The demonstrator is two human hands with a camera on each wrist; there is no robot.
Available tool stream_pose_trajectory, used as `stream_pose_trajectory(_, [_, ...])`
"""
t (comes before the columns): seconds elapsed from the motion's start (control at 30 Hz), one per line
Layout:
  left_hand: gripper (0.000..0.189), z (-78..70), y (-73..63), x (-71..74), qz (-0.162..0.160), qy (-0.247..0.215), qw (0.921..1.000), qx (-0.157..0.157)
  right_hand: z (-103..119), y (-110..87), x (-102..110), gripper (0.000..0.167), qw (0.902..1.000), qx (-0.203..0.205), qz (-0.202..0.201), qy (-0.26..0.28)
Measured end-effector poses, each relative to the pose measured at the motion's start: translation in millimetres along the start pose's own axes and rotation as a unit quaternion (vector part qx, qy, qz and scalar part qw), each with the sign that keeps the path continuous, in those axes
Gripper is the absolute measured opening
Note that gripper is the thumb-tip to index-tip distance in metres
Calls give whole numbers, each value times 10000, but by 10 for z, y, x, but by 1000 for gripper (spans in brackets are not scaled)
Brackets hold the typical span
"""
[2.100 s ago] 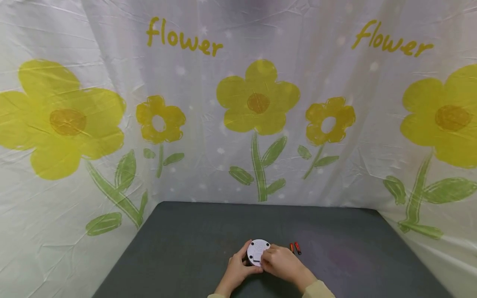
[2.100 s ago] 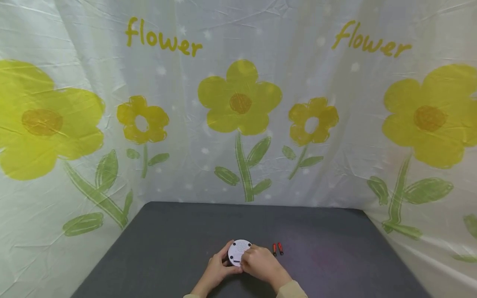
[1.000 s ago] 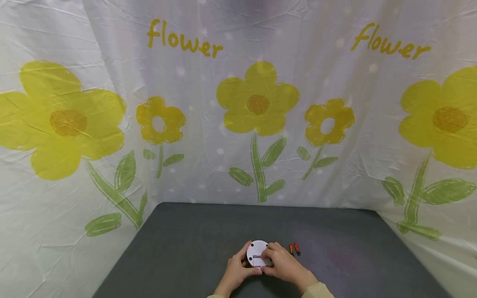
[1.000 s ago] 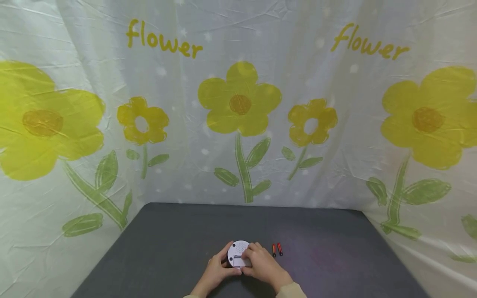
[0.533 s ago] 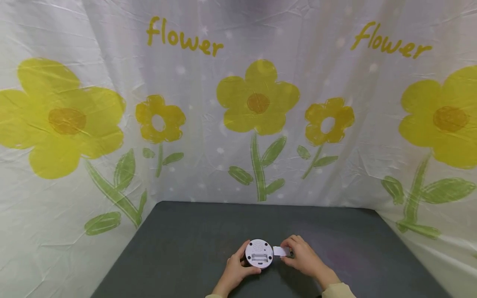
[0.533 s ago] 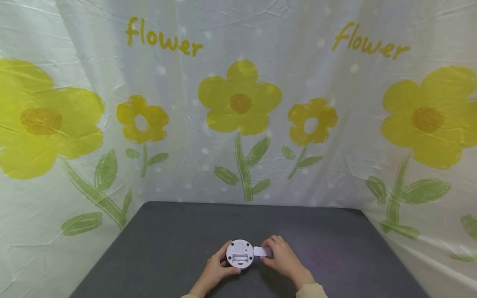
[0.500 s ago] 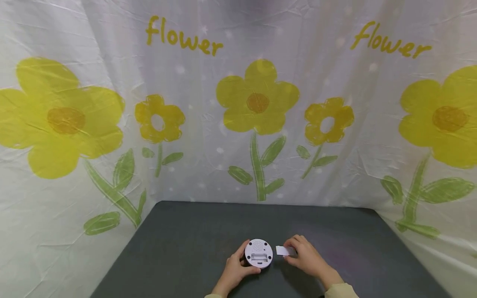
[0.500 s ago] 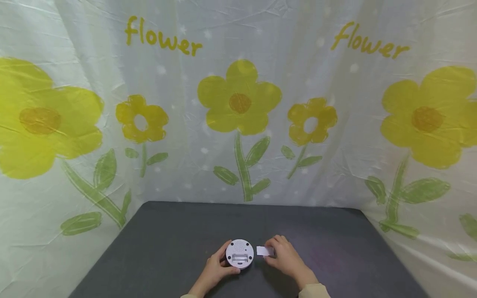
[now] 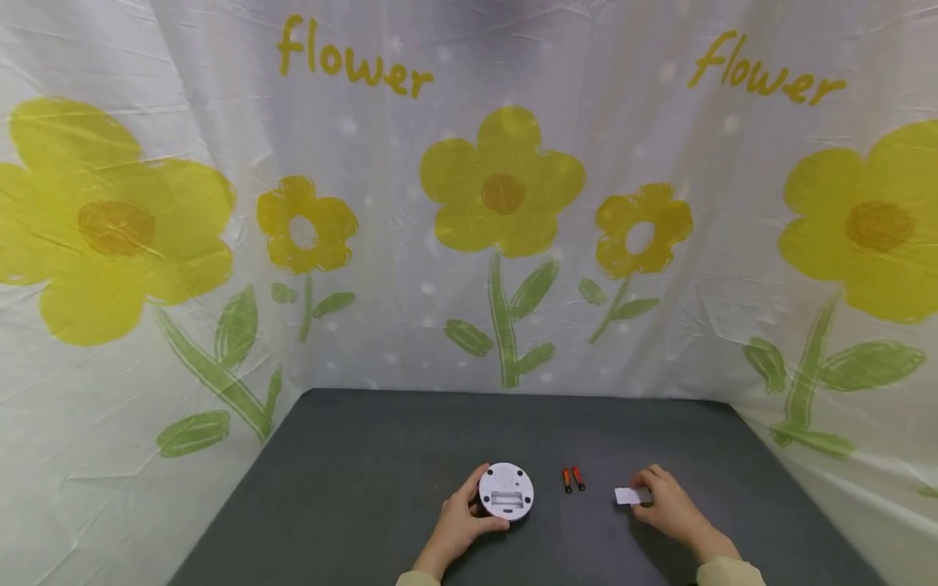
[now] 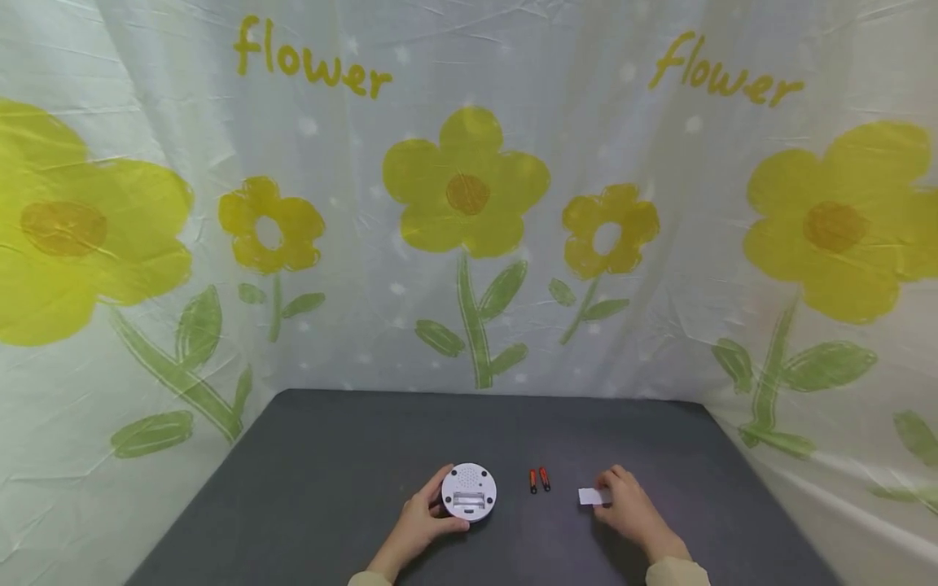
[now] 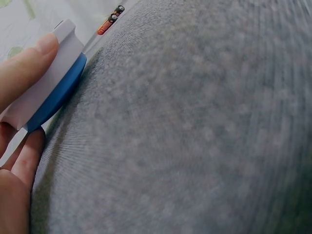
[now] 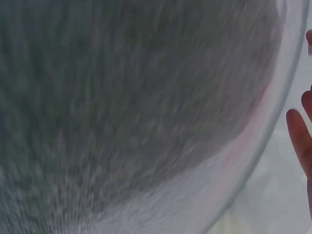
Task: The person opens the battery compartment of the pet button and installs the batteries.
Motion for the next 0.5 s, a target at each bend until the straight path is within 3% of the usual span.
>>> stream_pose_trajectory(0.27, [95,-15,-39,-49,136,-102,9998,65,-364,-109,30,26,9977,-628,-112,220])
stream_pose_trajectory(0.5, [94,-47,-30,-38,72,-140,9998,-105,-427,-99,64,23,9967,-776,-224,107])
Point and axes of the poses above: each hand's wrist, its own y-axis towards the middle knuckle, its own x-axis out of the back of the hand, z = x × y, the point moved 9 cm from there along y, towards the middle knuckle, and after that the axes turned 11 degrees about y, right-handed, at the moved point
